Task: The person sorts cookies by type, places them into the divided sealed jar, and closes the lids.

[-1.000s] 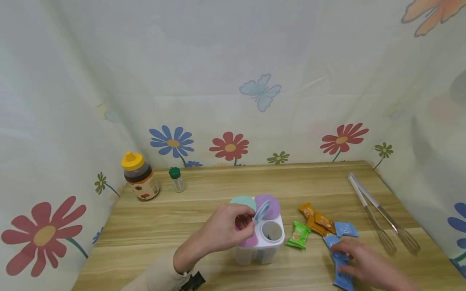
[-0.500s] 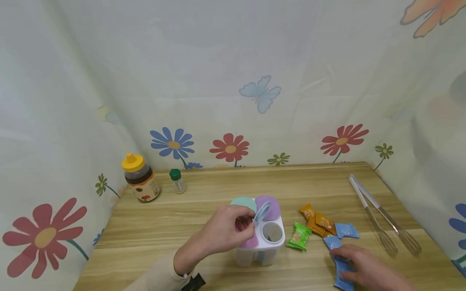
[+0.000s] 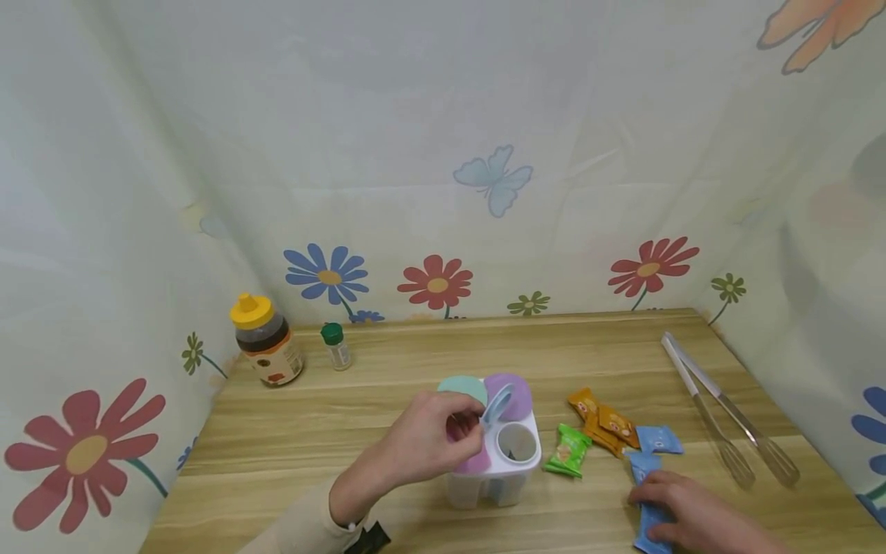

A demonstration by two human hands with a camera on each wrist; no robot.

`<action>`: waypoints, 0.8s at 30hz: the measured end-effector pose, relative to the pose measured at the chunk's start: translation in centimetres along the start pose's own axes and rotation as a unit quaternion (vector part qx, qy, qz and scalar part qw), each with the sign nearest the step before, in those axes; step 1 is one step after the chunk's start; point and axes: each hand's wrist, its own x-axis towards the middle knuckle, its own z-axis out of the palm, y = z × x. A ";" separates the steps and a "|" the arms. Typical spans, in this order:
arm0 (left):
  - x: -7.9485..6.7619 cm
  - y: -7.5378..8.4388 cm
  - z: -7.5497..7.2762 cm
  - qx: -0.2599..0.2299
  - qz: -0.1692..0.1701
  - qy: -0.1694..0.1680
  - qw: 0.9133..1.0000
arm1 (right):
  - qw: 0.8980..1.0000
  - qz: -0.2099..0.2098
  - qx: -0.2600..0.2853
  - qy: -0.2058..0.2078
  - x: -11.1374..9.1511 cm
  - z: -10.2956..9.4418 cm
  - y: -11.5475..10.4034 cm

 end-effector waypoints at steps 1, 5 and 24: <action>0.0 0.0 0.0 0.000 -0.001 0.000 1.000 | 1.000 -0.005 0.001 0.000 0.0 0.0 0.0; -0.1 0.0 0.0 -0.001 -0.002 0.000 1.000 | 1.000 -0.021 0.015 -0.005 0.1 0.2 0.0; 0.0 -0.1 0.2 0.007 0.019 0.014 1.000 | 0.996 0.026 0.082 0.000 0.2 -0.3 -0.8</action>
